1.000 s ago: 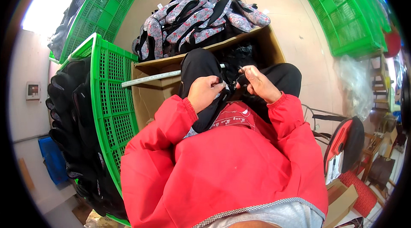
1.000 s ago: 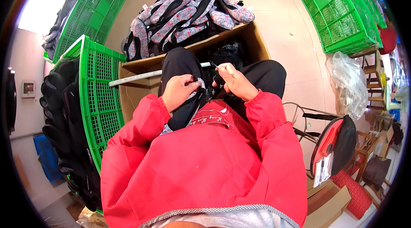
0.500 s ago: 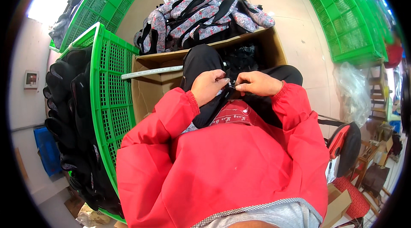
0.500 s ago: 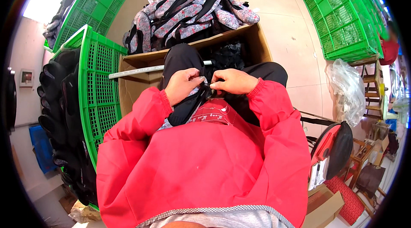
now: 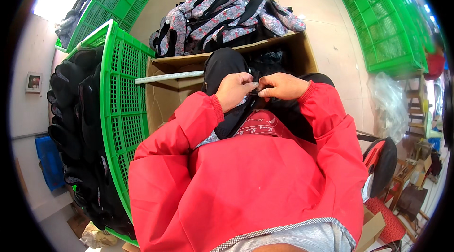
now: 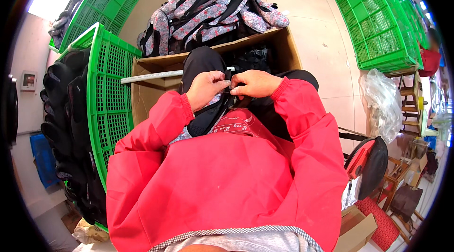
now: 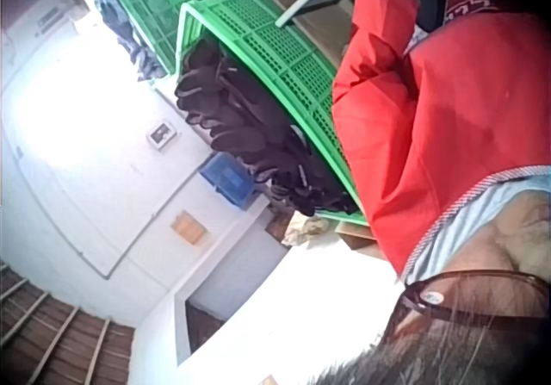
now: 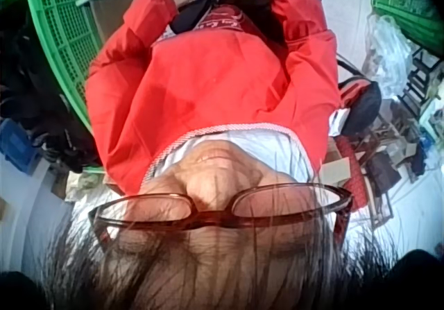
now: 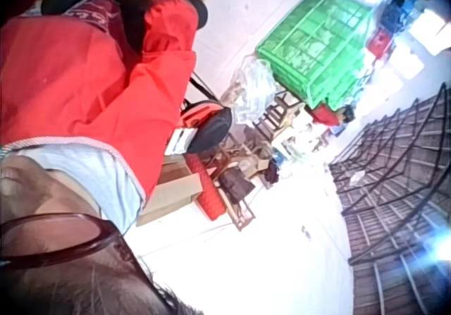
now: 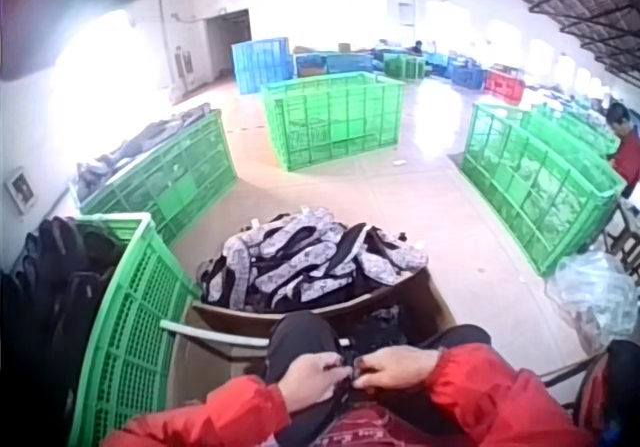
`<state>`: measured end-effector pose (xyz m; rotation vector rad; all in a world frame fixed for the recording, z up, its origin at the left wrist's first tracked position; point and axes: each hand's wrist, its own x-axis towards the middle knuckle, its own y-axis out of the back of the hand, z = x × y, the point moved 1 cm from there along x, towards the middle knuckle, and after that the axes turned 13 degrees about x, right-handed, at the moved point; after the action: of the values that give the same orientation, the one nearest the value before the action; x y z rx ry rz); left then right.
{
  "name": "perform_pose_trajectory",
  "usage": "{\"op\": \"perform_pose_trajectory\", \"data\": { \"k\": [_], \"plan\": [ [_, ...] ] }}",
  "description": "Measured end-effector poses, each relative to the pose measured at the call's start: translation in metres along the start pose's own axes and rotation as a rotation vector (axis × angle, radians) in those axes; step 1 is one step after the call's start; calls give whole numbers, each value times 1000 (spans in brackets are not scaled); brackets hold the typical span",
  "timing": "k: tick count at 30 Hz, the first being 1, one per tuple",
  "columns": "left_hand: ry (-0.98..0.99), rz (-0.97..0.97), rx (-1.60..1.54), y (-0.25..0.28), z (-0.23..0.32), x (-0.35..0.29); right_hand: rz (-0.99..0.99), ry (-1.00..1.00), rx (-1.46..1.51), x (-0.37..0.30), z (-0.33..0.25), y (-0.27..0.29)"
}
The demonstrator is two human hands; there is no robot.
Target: The person sits on the floor and uses scissors to trim loose threads and fabric edges from the sides of slippers. They pick up slippers from a cardboard box, perform the trimming, and place the finished items into a green plastic crate.
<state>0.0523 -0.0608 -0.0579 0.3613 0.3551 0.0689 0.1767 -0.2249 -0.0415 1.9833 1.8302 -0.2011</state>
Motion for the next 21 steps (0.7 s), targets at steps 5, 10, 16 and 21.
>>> {"op": "perform_pose_trajectory", "data": {
  "k": [5,10,16,21],
  "plan": [
    [51,-43,-156,-3,-4,5,-83,-22,328,1,13,2],
    [81,-68,-154,-5,-14,13,-131,-78,457,3,15,3],
    [76,-66,-141,-7,-18,14,-133,-60,454,6,21,2],
    [96,-63,-168,-6,-9,10,-135,-103,533,4,26,1]
  ]
}}
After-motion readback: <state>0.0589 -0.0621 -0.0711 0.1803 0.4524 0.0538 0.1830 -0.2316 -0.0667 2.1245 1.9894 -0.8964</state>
